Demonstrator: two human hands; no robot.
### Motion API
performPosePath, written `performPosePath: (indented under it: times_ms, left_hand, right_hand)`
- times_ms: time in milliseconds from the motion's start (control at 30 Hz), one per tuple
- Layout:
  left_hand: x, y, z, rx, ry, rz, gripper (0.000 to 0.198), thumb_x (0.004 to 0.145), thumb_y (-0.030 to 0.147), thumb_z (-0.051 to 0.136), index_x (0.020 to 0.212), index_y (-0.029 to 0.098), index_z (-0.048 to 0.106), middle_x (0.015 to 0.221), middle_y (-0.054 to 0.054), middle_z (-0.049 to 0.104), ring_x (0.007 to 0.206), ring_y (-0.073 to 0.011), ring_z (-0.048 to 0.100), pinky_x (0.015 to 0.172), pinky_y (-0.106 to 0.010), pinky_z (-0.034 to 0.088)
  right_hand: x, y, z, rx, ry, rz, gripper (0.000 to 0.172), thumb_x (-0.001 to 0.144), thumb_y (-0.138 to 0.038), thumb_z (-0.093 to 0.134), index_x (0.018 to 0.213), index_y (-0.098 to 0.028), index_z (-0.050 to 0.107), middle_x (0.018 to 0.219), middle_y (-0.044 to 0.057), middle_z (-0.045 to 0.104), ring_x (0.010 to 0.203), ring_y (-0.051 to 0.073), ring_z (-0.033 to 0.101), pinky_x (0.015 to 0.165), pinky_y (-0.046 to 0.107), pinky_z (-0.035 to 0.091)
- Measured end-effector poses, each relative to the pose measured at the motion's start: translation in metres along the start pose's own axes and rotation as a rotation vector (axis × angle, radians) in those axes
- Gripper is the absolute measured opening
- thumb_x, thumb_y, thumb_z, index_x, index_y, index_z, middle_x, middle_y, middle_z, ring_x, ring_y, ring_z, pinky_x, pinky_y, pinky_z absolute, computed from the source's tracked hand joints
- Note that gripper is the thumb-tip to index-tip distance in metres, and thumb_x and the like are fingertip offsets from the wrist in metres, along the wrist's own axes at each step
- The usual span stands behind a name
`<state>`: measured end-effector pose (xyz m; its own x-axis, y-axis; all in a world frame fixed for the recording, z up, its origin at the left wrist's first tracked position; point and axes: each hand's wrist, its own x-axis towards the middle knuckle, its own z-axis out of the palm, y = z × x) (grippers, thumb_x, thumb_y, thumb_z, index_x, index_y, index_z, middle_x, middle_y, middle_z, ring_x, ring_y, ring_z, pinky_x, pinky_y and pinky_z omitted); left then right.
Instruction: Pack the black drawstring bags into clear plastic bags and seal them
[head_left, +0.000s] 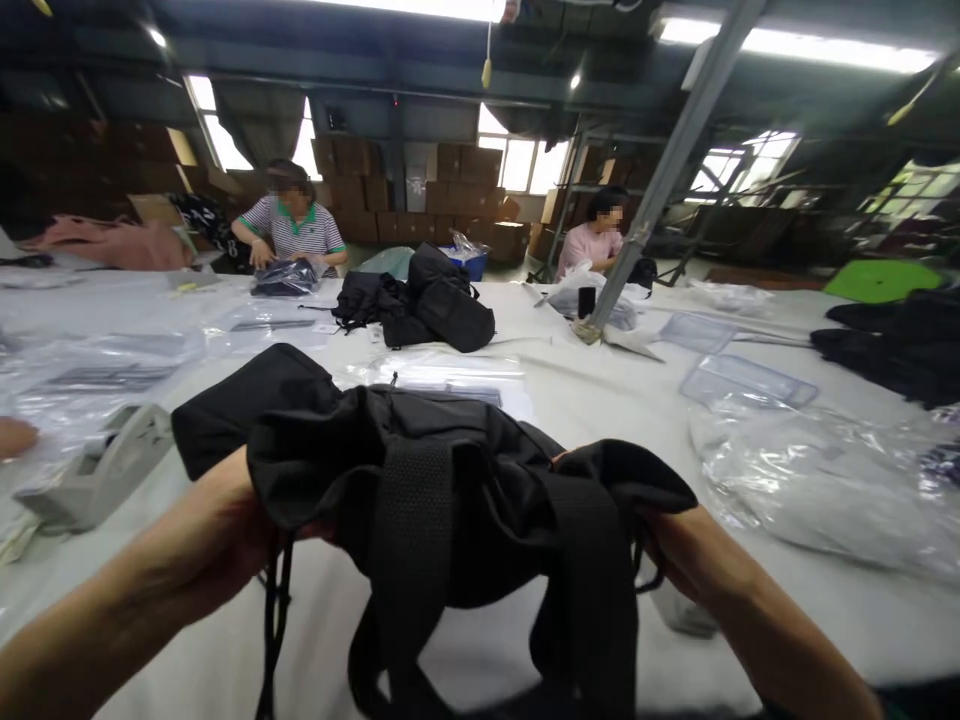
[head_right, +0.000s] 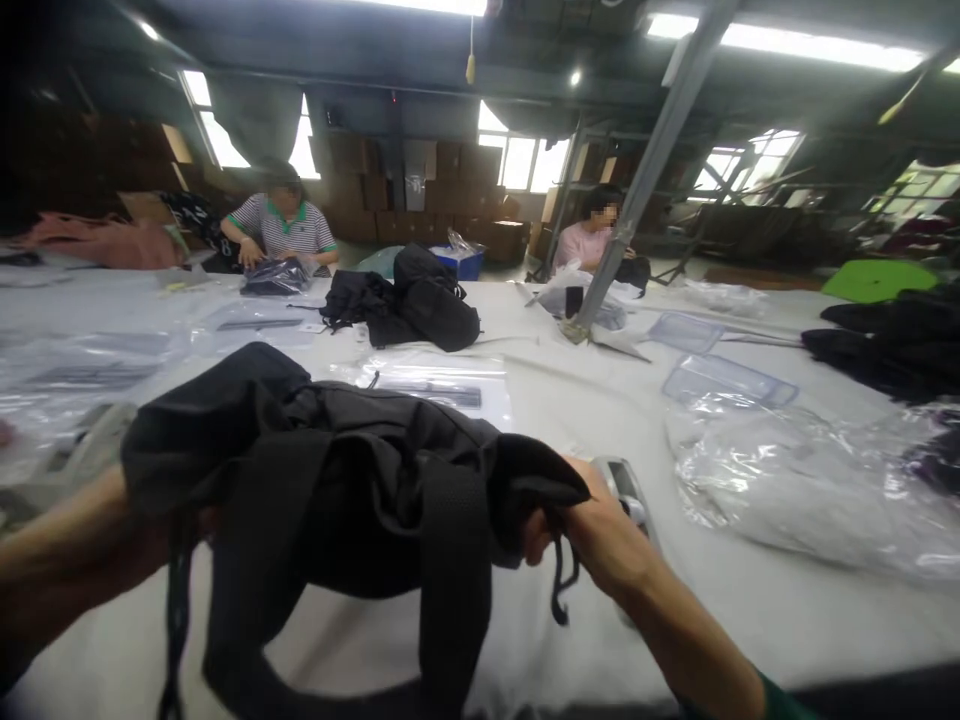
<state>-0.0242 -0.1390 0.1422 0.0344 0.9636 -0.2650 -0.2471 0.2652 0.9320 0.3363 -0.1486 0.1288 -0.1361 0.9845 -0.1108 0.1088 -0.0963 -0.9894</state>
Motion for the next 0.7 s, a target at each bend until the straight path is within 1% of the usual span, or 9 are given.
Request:
performPosePath:
  times_ms: [100, 200, 300, 333, 400, 500, 567, 600, 700]
  left_hand:
    - [-0.021, -0.058, -0.010, -0.094, -0.004, -0.214, 0.022, 0.062, 0.031, 0.081, 0.070, 0.018, 0.066, 0.063, 0.001, 0.061, 0.048, -0.0096, 0.050, 0.050, -0.023, 0.049]
    - [-0.015, -0.110, -0.023, -0.142, 0.004, -0.304, 0.027, 0.065, 0.034, 0.081, 0.074, 0.017, 0.063, 0.062, 0.003, 0.056, 0.043, -0.0041, 0.040, 0.047, -0.018, 0.041]
    - [-0.006, -0.125, -0.038, -0.003, -0.044, -0.228, 0.028, 0.070, 0.035, 0.078, 0.077, 0.018, 0.058, 0.067, 0.003, 0.057, 0.052, -0.0072, 0.050, 0.049, -0.018, 0.040]
    - [-0.006, -0.121, -0.043, 0.071, -0.049, -0.168, 0.028, 0.071, 0.036, 0.077, 0.079, 0.018, 0.057, 0.070, 0.002, 0.058, 0.057, -0.0095, 0.054, 0.052, -0.019, 0.041]
    - [-0.011, -0.107, -0.051, 0.247, 0.042, 0.048, 0.028, 0.074, 0.038, 0.074, 0.088, 0.021, 0.056, 0.082, -0.001, 0.064, 0.071, -0.0149, 0.061, 0.062, -0.024, 0.048]
    - [-0.030, -0.082, -0.049, 0.645, 0.220, 0.547, 0.035, 0.079, 0.036, 0.068, 0.111, 0.026, 0.056, 0.116, -0.007, 0.063, 0.110, -0.0251, 0.059, 0.094, -0.037, 0.047]
    - [-0.041, -0.073, -0.034, 0.971, 0.108, 0.845, 0.042, 0.083, 0.029, 0.065, 0.123, 0.027, 0.054, 0.137, -0.009, 0.052, 0.128, -0.0288, 0.047, 0.108, -0.044, 0.036]
    - [-0.043, -0.070, -0.024, 1.113, -0.003, 0.958, 0.044, 0.084, 0.026, 0.064, 0.127, 0.028, 0.053, 0.144, -0.009, 0.046, 0.133, -0.0299, 0.042, 0.112, -0.047, 0.031]
    - [-0.039, -0.071, 0.008, 1.401, -0.271, 1.156, 0.044, 0.086, 0.020, 0.062, 0.128, 0.027, 0.055, 0.148, -0.011, 0.043, 0.136, -0.0331, 0.038, 0.115, -0.057, 0.019]
  right_hand:
    - [-0.014, 0.045, 0.007, -0.102, 0.002, 0.179, 0.041, 0.081, -0.055, 0.054, 0.066, -0.018, 0.060, 0.047, 0.002, 0.061, 0.042, 0.017, 0.060, 0.041, 0.025, 0.048]
    - [-0.013, 0.088, 0.021, -0.142, 0.042, 0.248, 0.042, 0.085, -0.058, 0.047, 0.068, -0.020, 0.053, 0.044, -0.002, 0.058, 0.039, 0.017, 0.059, 0.038, 0.024, 0.045]
    - [-0.009, 0.105, 0.022, -0.154, 0.045, 0.160, 0.043, 0.085, -0.062, 0.047, 0.073, -0.022, 0.050, 0.049, -0.003, 0.060, 0.044, 0.018, 0.062, 0.041, 0.025, 0.045]
    - [-0.008, 0.106, 0.020, -0.175, 0.022, 0.135, 0.043, 0.085, -0.063, 0.048, 0.075, -0.022, 0.052, 0.050, -0.003, 0.060, 0.044, 0.018, 0.062, 0.041, 0.026, 0.045]
    - [-0.009, 0.101, 0.012, -0.252, 0.045, 0.066, 0.042, 0.085, -0.062, 0.050, 0.086, -0.021, 0.058, 0.049, -0.003, 0.058, 0.045, 0.019, 0.061, 0.042, 0.028, 0.046]
    - [-0.024, 0.091, 0.004, -0.462, 0.364, -0.140, 0.046, 0.084, -0.054, 0.057, 0.114, -0.020, 0.061, 0.063, 0.000, 0.065, 0.058, 0.022, 0.066, 0.049, 0.031, 0.049]
    - [-0.042, 0.088, 0.008, -0.592, 0.565, -0.322, 0.039, 0.086, -0.048, 0.058, 0.115, -0.022, 0.063, 0.074, 0.004, 0.069, 0.064, 0.022, 0.066, 0.055, 0.032, 0.050]
    - [-0.052, 0.088, 0.014, -0.637, 0.568, -0.409, 0.031, 0.088, -0.044, 0.056, 0.108, -0.022, 0.066, 0.076, 0.005, 0.070, 0.064, 0.021, 0.066, 0.057, 0.032, 0.051]
    - [-0.078, 0.099, 0.042, -0.734, 0.310, -0.544, 0.023, 0.089, -0.042, 0.057, 0.086, -0.022, 0.068, 0.068, 0.005, 0.068, 0.056, 0.018, 0.062, 0.056, 0.030, 0.050]
